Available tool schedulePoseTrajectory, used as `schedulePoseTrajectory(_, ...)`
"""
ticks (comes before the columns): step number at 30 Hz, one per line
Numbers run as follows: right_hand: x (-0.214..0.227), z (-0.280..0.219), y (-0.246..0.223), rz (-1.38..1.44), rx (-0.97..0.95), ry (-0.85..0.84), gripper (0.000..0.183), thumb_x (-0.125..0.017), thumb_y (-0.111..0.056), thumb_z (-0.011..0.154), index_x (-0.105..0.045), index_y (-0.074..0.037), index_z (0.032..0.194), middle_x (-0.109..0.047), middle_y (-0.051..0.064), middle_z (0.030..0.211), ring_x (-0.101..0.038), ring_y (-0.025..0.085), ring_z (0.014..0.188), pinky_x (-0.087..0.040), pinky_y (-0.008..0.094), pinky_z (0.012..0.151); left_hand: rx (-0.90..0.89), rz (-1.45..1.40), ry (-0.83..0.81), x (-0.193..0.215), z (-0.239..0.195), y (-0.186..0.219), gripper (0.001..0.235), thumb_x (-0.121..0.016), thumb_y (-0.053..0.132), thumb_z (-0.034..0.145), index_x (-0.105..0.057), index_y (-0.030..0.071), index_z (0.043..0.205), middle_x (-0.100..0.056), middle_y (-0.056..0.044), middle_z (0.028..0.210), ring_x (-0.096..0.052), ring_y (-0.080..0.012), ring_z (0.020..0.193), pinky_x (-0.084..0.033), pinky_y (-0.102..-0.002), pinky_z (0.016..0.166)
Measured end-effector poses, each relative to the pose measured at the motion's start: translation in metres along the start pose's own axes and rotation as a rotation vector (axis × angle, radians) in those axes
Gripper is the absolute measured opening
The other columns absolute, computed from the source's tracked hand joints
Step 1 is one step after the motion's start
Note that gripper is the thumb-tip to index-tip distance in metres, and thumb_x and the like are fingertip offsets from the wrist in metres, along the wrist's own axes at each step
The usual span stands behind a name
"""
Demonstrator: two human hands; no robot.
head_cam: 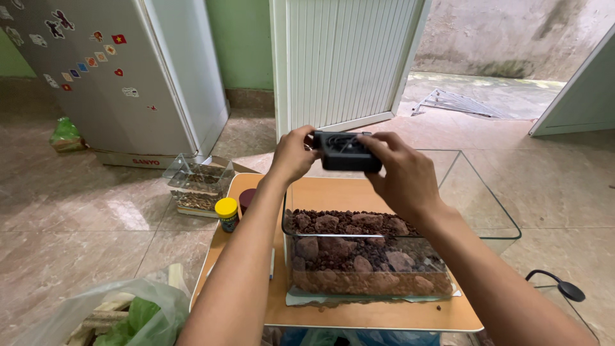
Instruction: The person wipes a small ventilation fan with a tissue and then positions it onto the glass top of a terrarium containing soil and rocks.
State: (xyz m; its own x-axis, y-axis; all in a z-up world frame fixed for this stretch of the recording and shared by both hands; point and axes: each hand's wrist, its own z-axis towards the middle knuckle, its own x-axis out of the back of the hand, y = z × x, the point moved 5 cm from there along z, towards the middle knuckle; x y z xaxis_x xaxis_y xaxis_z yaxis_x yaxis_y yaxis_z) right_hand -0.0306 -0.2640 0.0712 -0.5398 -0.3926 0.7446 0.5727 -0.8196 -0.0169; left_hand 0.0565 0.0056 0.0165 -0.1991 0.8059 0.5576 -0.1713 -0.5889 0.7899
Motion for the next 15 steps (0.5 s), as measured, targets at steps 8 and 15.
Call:
schedulePoseTrajectory(8, 0.022, 0.030, -0.003, 0.419, -0.093, 0.126, 0.055, -0.101, 0.003, 0.098, -0.087, -0.009, 0.150, -0.085, 0.020, 0.128, -0.090, 0.047, 0.113, -0.077, 0.045, 0.094, 0.006, -0.060, 0.020, 0.005, -0.013, 0.018, 0.049, -0.091, 0.027, 0.102, -0.082, 0.021, 0.150, -0.092, -0.011, 0.116, -0.092, -0.0302, 0.114, -0.067, -0.050, 0.110)
schedulePoseTrajectory(15, 0.011, 0.041, 0.004, 0.457, -0.120, 0.130, 0.053, -0.102, 0.000, 0.102, -0.084, -0.005, 0.151, -0.084, 0.023, 0.123, -0.090, 0.047, 0.113, -0.078, 0.048, 0.092, -0.016, -0.029, 0.015, 0.001, -0.007, 0.009, 0.053, -0.085, 0.029, 0.112, -0.072, 0.027, 0.163, -0.088, -0.017, 0.118, -0.093, -0.0334, 0.111, -0.067, -0.053, 0.108)
